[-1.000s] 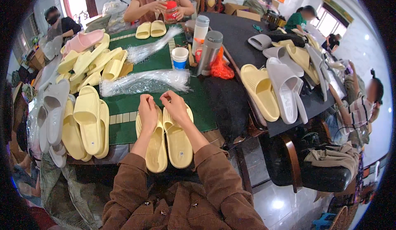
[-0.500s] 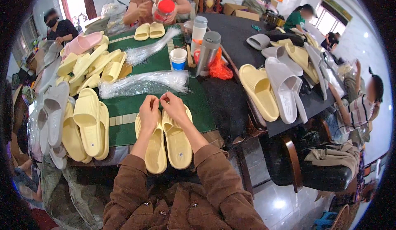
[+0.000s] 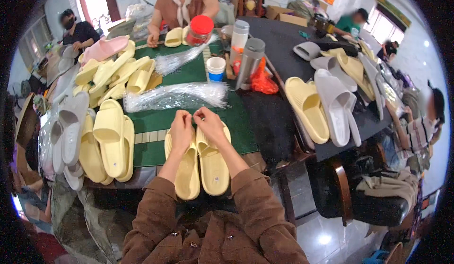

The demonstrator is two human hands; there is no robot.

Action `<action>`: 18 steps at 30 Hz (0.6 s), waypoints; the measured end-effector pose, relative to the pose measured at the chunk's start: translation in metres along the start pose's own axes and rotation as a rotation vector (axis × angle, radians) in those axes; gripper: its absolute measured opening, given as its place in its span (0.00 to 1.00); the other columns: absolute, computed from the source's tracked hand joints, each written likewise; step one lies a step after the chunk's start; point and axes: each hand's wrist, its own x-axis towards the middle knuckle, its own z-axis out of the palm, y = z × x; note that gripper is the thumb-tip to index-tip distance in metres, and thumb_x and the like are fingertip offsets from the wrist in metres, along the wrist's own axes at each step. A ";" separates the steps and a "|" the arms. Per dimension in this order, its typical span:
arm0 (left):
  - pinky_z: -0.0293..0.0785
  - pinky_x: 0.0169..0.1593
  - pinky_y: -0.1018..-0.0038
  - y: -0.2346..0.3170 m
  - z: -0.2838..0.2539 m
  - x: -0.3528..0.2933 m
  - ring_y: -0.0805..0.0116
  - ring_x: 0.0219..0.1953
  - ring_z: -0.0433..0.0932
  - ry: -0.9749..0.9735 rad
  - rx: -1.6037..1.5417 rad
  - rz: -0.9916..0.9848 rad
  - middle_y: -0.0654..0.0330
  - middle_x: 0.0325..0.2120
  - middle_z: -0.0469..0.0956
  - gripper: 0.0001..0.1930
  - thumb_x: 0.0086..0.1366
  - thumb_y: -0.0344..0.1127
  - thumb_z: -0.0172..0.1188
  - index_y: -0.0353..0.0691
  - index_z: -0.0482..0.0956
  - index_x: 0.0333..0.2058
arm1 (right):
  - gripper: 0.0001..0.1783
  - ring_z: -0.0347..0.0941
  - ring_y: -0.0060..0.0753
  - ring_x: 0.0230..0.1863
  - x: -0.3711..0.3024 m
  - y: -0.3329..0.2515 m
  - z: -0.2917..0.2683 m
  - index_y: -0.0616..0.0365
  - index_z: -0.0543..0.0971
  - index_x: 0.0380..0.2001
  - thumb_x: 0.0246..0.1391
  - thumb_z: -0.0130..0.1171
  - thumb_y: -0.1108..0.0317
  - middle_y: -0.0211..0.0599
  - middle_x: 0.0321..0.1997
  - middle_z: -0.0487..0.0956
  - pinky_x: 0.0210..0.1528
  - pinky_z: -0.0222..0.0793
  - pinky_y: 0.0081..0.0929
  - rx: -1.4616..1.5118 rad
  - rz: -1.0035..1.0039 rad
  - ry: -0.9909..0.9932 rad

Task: The person assembles yellow and white plastic slippers at a workbench. They pick up pairs of slippers, insert a small fastener into the strap area of each slipper, and place the completed pairs aside. The process is repeated for multiple pairs throughout the clip.

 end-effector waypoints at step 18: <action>0.69 0.35 0.60 -0.005 -0.009 0.005 0.48 0.31 0.76 -0.125 0.013 -0.064 0.48 0.27 0.75 0.08 0.68 0.33 0.51 0.34 0.71 0.33 | 0.10 0.77 0.28 0.37 0.004 -0.004 0.011 0.64 0.77 0.37 0.55 0.57 0.68 0.37 0.35 0.81 0.42 0.72 0.27 0.003 -0.034 0.016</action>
